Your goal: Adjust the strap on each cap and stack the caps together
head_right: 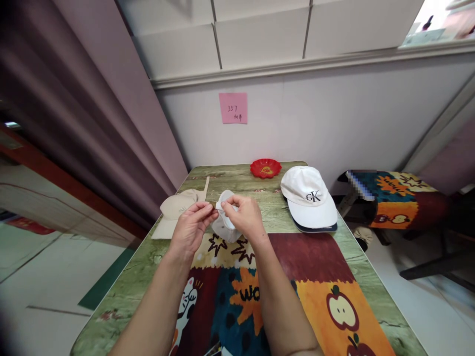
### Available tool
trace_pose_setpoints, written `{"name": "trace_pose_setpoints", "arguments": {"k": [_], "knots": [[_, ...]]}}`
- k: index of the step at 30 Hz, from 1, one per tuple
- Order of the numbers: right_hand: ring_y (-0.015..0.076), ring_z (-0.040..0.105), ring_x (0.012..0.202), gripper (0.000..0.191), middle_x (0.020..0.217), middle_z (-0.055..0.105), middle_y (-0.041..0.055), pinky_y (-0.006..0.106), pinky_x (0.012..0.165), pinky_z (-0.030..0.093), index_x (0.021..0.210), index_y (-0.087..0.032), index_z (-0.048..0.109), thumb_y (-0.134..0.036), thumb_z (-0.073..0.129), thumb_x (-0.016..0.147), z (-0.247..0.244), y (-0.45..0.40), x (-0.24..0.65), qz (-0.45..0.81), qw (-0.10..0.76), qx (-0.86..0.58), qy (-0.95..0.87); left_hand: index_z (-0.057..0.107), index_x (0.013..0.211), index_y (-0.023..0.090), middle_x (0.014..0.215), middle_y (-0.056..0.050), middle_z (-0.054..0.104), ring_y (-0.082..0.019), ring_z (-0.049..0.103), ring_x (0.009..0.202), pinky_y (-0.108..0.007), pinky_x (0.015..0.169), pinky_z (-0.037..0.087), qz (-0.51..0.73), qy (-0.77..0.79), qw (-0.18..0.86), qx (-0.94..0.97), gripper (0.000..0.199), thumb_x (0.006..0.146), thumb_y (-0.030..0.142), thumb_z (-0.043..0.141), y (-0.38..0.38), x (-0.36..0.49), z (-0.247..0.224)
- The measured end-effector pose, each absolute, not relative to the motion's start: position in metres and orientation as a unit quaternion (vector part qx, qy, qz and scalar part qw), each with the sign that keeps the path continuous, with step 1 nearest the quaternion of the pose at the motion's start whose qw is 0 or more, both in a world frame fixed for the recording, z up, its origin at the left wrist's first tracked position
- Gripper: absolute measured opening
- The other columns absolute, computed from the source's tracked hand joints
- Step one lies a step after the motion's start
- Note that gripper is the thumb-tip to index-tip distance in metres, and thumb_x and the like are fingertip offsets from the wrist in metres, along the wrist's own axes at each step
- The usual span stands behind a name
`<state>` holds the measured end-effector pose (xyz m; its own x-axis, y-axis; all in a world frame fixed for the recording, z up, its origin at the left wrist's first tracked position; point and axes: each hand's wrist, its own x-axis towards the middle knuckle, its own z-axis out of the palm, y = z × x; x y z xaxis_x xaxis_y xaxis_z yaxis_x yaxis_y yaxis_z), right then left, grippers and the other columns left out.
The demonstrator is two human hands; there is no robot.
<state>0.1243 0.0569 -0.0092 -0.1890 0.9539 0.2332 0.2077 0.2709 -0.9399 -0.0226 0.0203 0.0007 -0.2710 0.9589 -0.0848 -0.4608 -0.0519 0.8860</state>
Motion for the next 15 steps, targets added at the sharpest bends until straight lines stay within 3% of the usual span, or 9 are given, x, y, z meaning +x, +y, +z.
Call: {"name": "trace_pose_setpoints", "arguments": {"k": [9,15], "knots": [[0.0145,0.057,0.063,0.026,0.068,0.067,0.0004,0.023,0.058,0.037,0.071,-0.019,0.070,-0.040,0.060,0.083,-0.0088,0.0556,0.1249,0.377,0.436,-0.451,-0.682,0.069,0.083,0.012,0.077,-0.003,0.072,-0.013,0.069,0.067,-0.026,0.073,0.058,0.641,0.437,0.556,0.297,0.030,0.059,0.016,0.088,0.0177,-0.0199,-0.0044],[0.0147,0.057,0.062,0.025,0.069,0.068,0.0006,0.024,0.060,0.041,0.078,-0.020,0.072,-0.042,0.062,0.082,-0.0111,0.0577,0.1286,0.394,0.431,-0.429,-0.689,0.069,0.078,0.012,0.075,-0.002,0.070,-0.013,0.068,0.066,-0.026,0.072,0.057,0.646,0.446,0.547,0.293,0.028,0.057,0.014,0.088,0.0197,-0.0287,-0.0021]]}}
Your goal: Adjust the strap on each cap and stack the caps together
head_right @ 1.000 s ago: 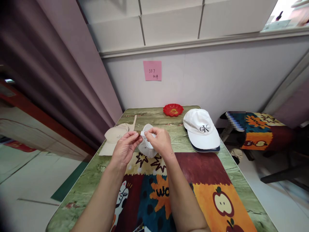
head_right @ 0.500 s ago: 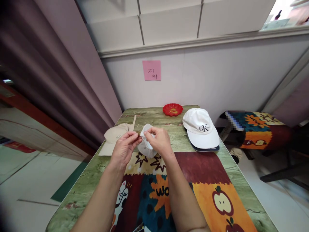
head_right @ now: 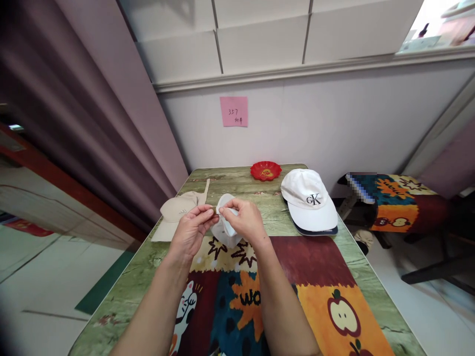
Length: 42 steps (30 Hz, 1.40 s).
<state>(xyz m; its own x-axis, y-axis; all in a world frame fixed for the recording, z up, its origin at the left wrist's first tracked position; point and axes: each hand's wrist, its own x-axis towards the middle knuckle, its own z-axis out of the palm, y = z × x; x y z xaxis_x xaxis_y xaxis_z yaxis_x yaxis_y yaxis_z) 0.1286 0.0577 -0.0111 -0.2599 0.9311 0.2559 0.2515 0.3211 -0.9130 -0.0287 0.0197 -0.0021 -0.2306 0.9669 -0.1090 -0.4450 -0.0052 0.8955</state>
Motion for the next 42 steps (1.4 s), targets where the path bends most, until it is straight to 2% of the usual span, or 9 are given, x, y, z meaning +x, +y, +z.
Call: {"name": "trace_pose_setpoints", "arguments": {"k": [19,24,30,37,42], "knots": [[0.0133,0.054,0.057,0.021,0.063,0.065,0.0001,0.023,0.054,0.038,0.073,-0.018,0.071,-0.036,0.062,0.080,-0.016,0.061,0.130,0.408,0.439,-0.432,-0.673,0.072,0.079,0.009,0.079,-0.006,0.072,-0.013,0.068,0.067,-0.024,0.070,0.058,0.608,0.438,0.588,0.304,0.023,0.061,0.011,0.085,0.022,-0.027,-0.005],[0.0135,0.055,0.060,0.026,0.069,0.066,0.0008,0.022,0.055,0.039,0.082,-0.017,0.071,-0.042,0.061,0.083,-0.015,0.063,0.135,0.460,0.430,-0.385,-0.674,0.073,0.077,0.009,0.076,-0.005,0.071,-0.013,0.067,0.066,-0.023,0.069,0.058,0.614,0.448,0.576,0.301,0.023,0.059,0.012,0.086,0.023,-0.029,-0.003],[0.0130,0.052,0.063,0.034,0.069,0.063,0.0000,0.022,0.056,0.037,0.079,-0.017,0.070,-0.044,0.052,0.090,-0.015,0.068,0.154,0.465,0.411,-0.388,-0.681,0.072,0.077,0.009,0.073,-0.004,0.070,-0.013,0.067,0.064,-0.023,0.068,0.059,0.614,0.459,0.570,0.297,0.021,0.060,0.010,0.085,0.024,-0.037,0.000],[0.0128,0.057,0.064,0.025,0.074,0.067,0.0016,0.023,0.059,0.041,0.085,-0.015,0.067,-0.040,0.070,0.079,-0.012,0.064,0.162,0.587,0.367,-0.336,-0.639,0.072,0.078,0.009,0.073,-0.004,0.069,-0.012,0.066,0.062,-0.022,0.066,0.058,0.614,0.459,0.565,0.305,0.026,0.057,0.013,0.087,0.024,-0.036,-0.002],[0.0107,0.053,0.061,0.021,0.072,0.064,-0.0005,0.022,0.057,0.038,0.083,-0.015,0.067,-0.034,0.073,0.075,-0.014,0.065,0.159,0.583,0.378,-0.341,-0.633,0.072,0.079,0.009,0.075,-0.004,0.070,-0.012,0.066,0.063,-0.022,0.066,0.057,0.599,0.470,0.562,0.324,0.031,0.056,0.020,0.090,0.024,-0.036,-0.002]]}}
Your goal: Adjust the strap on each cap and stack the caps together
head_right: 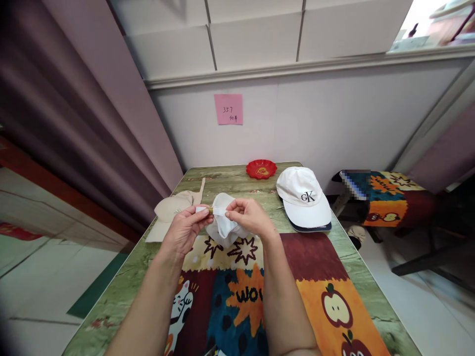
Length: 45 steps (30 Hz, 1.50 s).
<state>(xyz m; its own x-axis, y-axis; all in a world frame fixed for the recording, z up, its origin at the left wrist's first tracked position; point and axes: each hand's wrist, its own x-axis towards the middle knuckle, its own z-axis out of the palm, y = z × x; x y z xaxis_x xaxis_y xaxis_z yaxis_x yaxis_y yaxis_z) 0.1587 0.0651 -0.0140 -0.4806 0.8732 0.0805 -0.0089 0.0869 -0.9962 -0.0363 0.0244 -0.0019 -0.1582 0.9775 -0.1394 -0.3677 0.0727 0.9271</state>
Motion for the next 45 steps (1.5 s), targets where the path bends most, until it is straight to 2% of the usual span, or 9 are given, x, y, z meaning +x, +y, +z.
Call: {"name": "trace_pose_setpoints", "arguments": {"k": [11,17,22,28,31,36,39,41,45], "knots": [[0.0107,0.049,0.062,0.016,0.071,0.060,-0.0015,0.023,0.058,0.036,0.080,-0.015,0.067,-0.031,0.065,0.079,-0.026,0.073,0.150,0.548,0.404,-0.338,-0.650,0.071,0.078,0.010,0.073,-0.004,0.070,-0.012,0.064,0.063,-0.025,0.067,0.055,0.572,0.485,0.554,0.362,0.035,0.054,0.026,0.091,0.031,-0.032,-0.005],[0.0118,0.054,0.063,0.016,0.068,0.061,-0.0006,0.023,0.061,0.040,0.078,-0.016,0.064,-0.031,0.062,0.082,-0.025,0.072,0.148,0.551,0.380,-0.324,-0.669,0.069,0.078,0.014,0.070,-0.002,0.067,-0.014,0.060,0.062,-0.026,0.061,0.047,0.462,0.533,0.506,0.496,0.033,0.058,0.031,0.088,0.035,-0.050,0.002],[0.0117,0.054,0.061,0.016,0.070,0.063,0.0004,0.023,0.059,0.042,0.079,-0.017,0.061,-0.032,0.060,0.084,-0.023,0.069,0.143,0.558,0.365,-0.317,-0.675,0.066,0.075,0.017,0.116,-0.009,0.067,-0.025,0.062,0.104,-0.031,0.082,0.047,0.386,0.515,0.449,0.620,0.024,0.065,0.033,0.082,0.043,-0.065,0.017],[0.0127,0.056,0.062,0.016,0.067,0.062,-0.0003,0.023,0.059,0.043,0.081,-0.017,0.063,-0.033,0.060,0.084,-0.023,0.070,0.143,0.546,0.353,-0.324,-0.687,0.066,0.089,0.018,0.088,-0.002,0.062,-0.018,0.056,0.086,-0.028,0.077,0.042,0.276,0.448,0.493,0.693,0.023,0.082,0.039,0.068,0.050,-0.073,0.026],[0.0125,0.056,0.063,0.017,0.072,0.065,0.0011,0.023,0.060,0.042,0.083,-0.017,0.063,-0.033,0.059,0.085,-0.023,0.070,0.143,0.541,0.353,-0.328,-0.689,0.064,0.091,0.019,0.088,-0.001,0.059,-0.017,0.054,0.084,-0.027,0.076,0.041,0.269,0.440,0.494,0.700,0.020,0.083,0.037,0.067,0.054,-0.073,0.025],[0.0111,0.050,0.062,0.019,0.070,0.061,-0.0002,0.022,0.057,0.036,0.080,-0.016,0.064,-0.034,0.061,0.084,-0.026,0.071,0.143,0.518,0.374,-0.335,-0.693,0.063,0.091,0.019,0.093,-0.002,0.061,-0.017,0.055,0.087,-0.028,0.078,0.042,0.254,0.427,0.526,0.690,0.024,0.076,0.032,0.075,0.066,-0.071,0.024],[0.0105,0.047,0.059,0.020,0.067,0.057,-0.0018,0.022,0.055,0.034,0.078,-0.016,0.062,-0.035,0.062,0.084,-0.027,0.073,0.144,0.526,0.383,-0.338,-0.680,0.063,0.105,0.020,0.092,-0.002,0.062,-0.015,0.055,0.082,-0.027,0.074,0.042,0.239,0.426,0.557,0.672,0.035,0.075,0.031,0.076,0.072,-0.070,0.028],[0.0104,0.046,0.058,0.020,0.066,0.056,-0.0024,0.022,0.055,0.033,0.079,-0.016,0.061,-0.035,0.061,0.084,-0.026,0.073,0.145,0.530,0.388,-0.334,-0.676,0.064,0.113,0.022,0.097,-0.003,0.064,-0.016,0.057,0.086,-0.027,0.076,0.043,0.213,0.415,0.570,0.676,0.038,0.078,0.034,0.073,0.075,-0.071,0.033],[0.0113,0.049,0.061,0.020,0.068,0.058,-0.0015,0.023,0.057,0.035,0.079,-0.016,0.063,-0.036,0.062,0.084,-0.024,0.072,0.145,0.520,0.389,-0.338,-0.681,0.073,0.097,0.022,0.090,-0.001,0.068,-0.017,0.058,0.084,-0.025,0.075,0.042,0.143,0.413,0.558,0.705,0.025,0.082,0.041,0.068,0.081,-0.073,0.040]]}}
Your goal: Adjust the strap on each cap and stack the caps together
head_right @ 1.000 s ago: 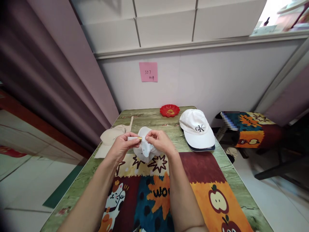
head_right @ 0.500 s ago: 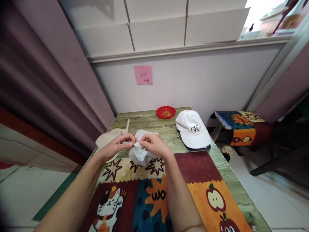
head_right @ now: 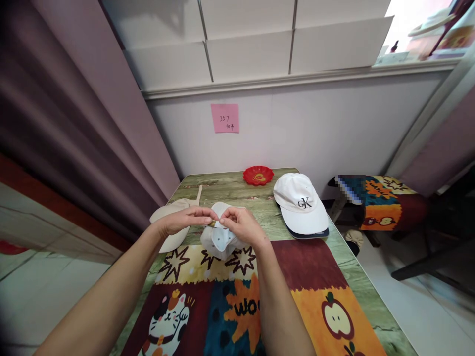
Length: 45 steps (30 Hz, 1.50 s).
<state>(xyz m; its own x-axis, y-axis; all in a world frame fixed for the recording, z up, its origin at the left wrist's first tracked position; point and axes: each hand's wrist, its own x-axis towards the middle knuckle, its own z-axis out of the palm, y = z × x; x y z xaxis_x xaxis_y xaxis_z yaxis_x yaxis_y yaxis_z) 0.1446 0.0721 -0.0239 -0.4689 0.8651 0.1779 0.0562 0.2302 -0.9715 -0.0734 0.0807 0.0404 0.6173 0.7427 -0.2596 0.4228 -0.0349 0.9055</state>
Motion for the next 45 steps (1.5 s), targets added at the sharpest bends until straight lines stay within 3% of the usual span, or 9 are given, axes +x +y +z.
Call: {"name": "trace_pose_setpoints", "arguments": {"k": [7,19,36,40,45], "knots": [[0.0120,0.051,0.062,0.020,0.069,0.059,-0.0010,0.023,0.058,0.037,0.079,-0.017,0.063,-0.036,0.063,0.084,-0.026,0.073,0.144,0.527,0.386,-0.326,-0.683,0.076,0.078,0.023,0.072,0.000,0.066,-0.016,0.056,0.068,-0.023,0.063,0.039,0.161,0.428,0.555,0.695,0.019,0.073,0.041,0.074,0.083,-0.073,0.037],[0.0118,0.046,0.060,0.020,0.065,0.055,-0.0024,0.024,0.058,0.036,0.079,-0.017,0.065,-0.037,0.065,0.082,-0.024,0.073,0.141,0.517,0.453,-0.336,-0.644,0.076,0.077,0.017,0.072,-0.003,0.066,-0.015,0.054,0.067,-0.027,0.066,0.040,0.209,0.437,0.552,0.679,0.021,0.072,0.036,0.076,0.089,-0.071,0.031],[0.0113,0.048,0.059,0.026,0.068,0.058,-0.0018,0.024,0.057,0.037,0.081,-0.017,0.064,-0.043,0.068,0.081,-0.020,0.071,0.141,0.554,0.453,-0.318,-0.621,0.074,0.077,0.017,0.070,-0.002,0.064,-0.014,0.053,0.065,-0.024,0.062,0.041,0.242,0.436,0.526,0.689,0.023,0.074,0.039,0.076,0.079,-0.071,0.035],[0.0139,0.055,0.070,0.034,0.079,0.066,0.0020,0.024,0.064,0.041,0.091,-0.016,0.068,-0.049,0.062,0.087,-0.014,0.069,0.154,0.539,0.409,-0.317,-0.665,0.072,0.077,0.015,0.071,-0.002,0.063,-0.012,0.053,0.065,-0.023,0.062,0.042,0.331,0.428,0.554,0.633,0.025,0.074,0.039,0.078,0.082,-0.074,0.033],[0.0198,0.061,0.084,0.040,0.092,0.070,0.0048,0.028,0.072,0.047,0.097,-0.016,0.071,-0.053,0.069,0.081,-0.014,0.069,0.177,0.561,0.404,-0.298,-0.658,0.070,0.077,0.012,0.066,-0.001,0.063,-0.009,0.052,0.056,-0.022,0.056,0.044,0.464,0.404,0.605,0.506,0.026,0.069,0.033,0.083,0.093,-0.078,0.041]]}}
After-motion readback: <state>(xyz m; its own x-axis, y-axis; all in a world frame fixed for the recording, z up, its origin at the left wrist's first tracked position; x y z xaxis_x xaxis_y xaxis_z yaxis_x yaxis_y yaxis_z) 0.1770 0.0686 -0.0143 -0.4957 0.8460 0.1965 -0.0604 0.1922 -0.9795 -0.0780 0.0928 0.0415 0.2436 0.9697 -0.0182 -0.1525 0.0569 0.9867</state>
